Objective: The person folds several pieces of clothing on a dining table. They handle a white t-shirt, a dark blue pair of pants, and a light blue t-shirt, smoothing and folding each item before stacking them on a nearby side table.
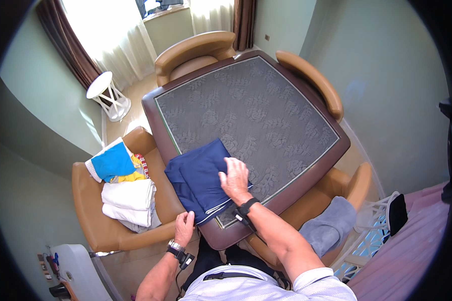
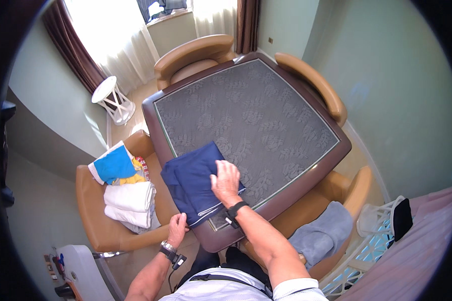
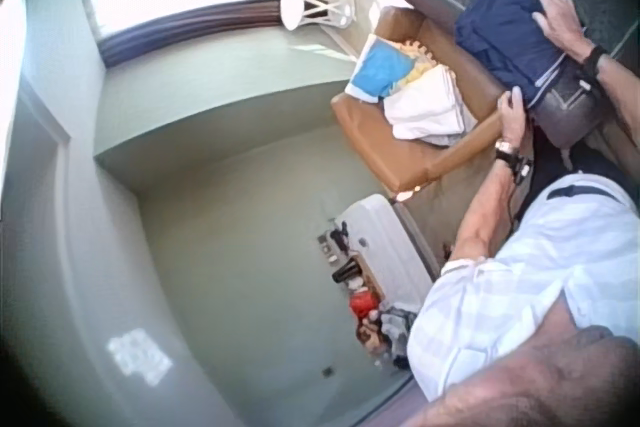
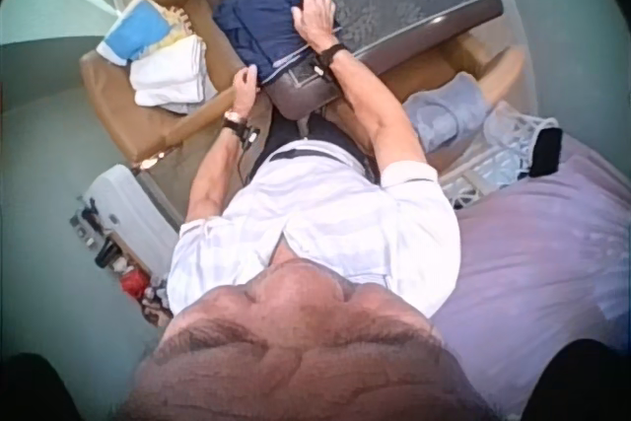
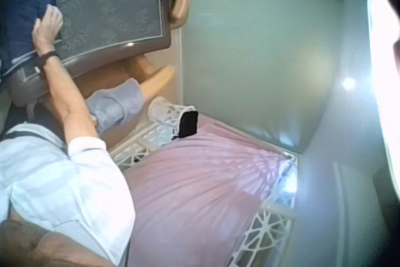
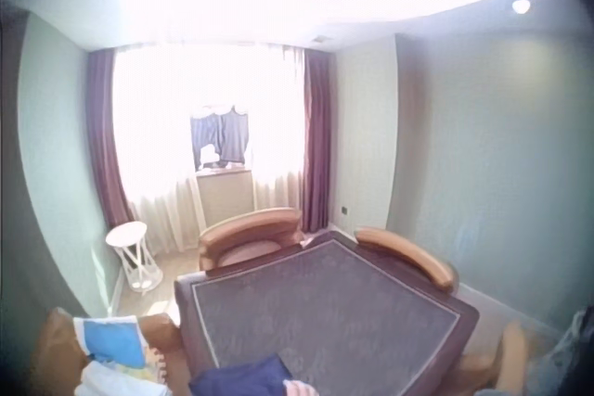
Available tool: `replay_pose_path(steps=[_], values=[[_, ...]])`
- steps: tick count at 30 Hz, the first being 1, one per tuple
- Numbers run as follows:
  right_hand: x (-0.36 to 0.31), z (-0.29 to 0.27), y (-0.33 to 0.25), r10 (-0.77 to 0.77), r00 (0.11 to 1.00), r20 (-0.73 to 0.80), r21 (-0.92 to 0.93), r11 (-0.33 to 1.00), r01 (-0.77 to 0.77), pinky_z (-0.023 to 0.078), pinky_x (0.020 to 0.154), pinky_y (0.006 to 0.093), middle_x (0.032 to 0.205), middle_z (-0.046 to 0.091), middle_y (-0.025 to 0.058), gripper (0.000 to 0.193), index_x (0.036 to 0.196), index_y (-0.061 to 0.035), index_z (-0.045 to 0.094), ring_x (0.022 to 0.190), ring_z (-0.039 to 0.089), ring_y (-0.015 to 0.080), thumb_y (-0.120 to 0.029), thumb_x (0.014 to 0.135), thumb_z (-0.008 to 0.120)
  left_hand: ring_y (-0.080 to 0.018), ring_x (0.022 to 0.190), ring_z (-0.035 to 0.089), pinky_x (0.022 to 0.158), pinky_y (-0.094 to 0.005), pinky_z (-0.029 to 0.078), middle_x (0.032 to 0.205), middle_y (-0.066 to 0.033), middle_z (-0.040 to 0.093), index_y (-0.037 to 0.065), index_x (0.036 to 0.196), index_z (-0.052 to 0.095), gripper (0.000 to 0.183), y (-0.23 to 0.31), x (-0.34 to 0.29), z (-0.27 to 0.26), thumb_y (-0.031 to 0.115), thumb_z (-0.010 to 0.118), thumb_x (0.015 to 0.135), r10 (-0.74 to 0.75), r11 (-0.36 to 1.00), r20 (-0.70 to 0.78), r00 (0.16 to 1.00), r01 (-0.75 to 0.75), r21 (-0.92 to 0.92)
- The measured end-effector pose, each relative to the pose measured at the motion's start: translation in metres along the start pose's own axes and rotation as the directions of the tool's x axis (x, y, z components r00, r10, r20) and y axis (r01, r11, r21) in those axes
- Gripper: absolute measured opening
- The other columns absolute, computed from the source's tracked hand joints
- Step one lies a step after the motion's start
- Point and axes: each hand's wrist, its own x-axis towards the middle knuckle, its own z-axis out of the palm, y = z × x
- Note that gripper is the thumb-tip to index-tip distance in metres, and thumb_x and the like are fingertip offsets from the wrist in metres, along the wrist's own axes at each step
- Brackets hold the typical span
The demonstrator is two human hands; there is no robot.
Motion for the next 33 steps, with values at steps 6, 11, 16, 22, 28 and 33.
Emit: replay_pose_path(steps=[6,11,16,22,28,33], values=[[0.001,-0.028,0.072,0.506,0.75,0.426,-0.025,0.836,-0.549,0.052,0.106,0.0488,0.13,0.069,0.0247,0.074,0.139,-0.0006,0.06,0.121,0.065,0.0469,-0.038,0.081,0.089,-0.0107,0.055,0.059,0.05,-0.0279,0.054,0.075,-0.0011,0.062,0.004,0.099,0.064,0.034,0.035,0.006,0.017,0.035,0.076,0.101,-0.18,0.96,-0.03,0.983,0.17,-0.222],[0.013,-0.031,0.088,0.538,0.55,0.639,0.018,0.704,-0.71,0.062,0.079,0.0383,0.111,0.071,0.01,0.073,0.127,-0.0009,0.065,0.1,0.07,0.0236,-0.055,0.083,0.088,-0.013,0.061,0.065,0.054,-0.0313,0.059,0.082,-0.0012,0.067,0.009,0.097,0.063,0.027,0.06,0.007,0.007,0.031,0.08,0.098,-0.252,0.841,0.163,0.954,0.299,-0.451],[0.03,-0.042,0.075,0.508,0.399,0.763,-0.007,0.623,-0.782,0.062,0.07,0.0341,0.106,0.069,0.0057,0.065,0.115,-0.0042,0.067,0.094,0.07,0.0184,-0.058,0.084,0.086,-0.0186,0.077,0.076,0.06,-0.0364,0.065,0.093,-0.0068,0.074,0.006,0.106,0.065,0.032,0.081,0.011,0.013,0.029,0.084,0.095,-0.307,0.727,0.273,0.912,0.41,-0.551],[0.028,-0.044,0.07,0.476,0.36,0.803,0.005,0.598,-0.802,0.063,0.079,0.0411,0.124,0.068,0.0123,0.075,0.137,0.0011,0.059,0.113,0.068,0.0264,-0.042,0.084,0.09,-0.0246,0.083,0.078,0.065,-0.041,0.07,0.099,-0.0142,0.077,-0.005,0.109,0.066,0.036,0.08,0.013,0.031,0.019,0.086,0.091,-0.326,0.817,0.272,0.906,0.414,-0.402],[0.014,-0.062,0.052,0.317,0.302,0.899,0.147,0.43,-0.891,0.059,0.092,0.0464,0.136,0.067,0.0089,0.068,0.139,-0.0066,0.062,0.124,0.062,0.0256,-0.045,0.088,0.084,-0.0271,0.084,0.078,0.069,-0.044,0.071,0.099,-0.0159,0.076,-0.008,0.107,0.069,0.025,0.076,0.001,0.01,0.012,0.079,0.096,-0.348,0.736,0.347,0.871,0.483,-0.475],[0.008,-0.071,-0.004,0.229,0.325,0.917,0.207,0.422,-0.882,0.056,0.085,0.042,0.12,0.074,0.004,0.053,0.129,-0.0102,0.069,0.111,0.068,0.021,-0.046,0.092,0.08,-0.0242,0.086,0.077,0.07,-0.043,0.069,0.101,-0.0126,0.077,-0.004,0.115,0.07,0.026,0.088,-0.052,-0.033,0.015,0.076,0.099,-0.212,0.749,0.334,0.919,0.372,-0.548]])
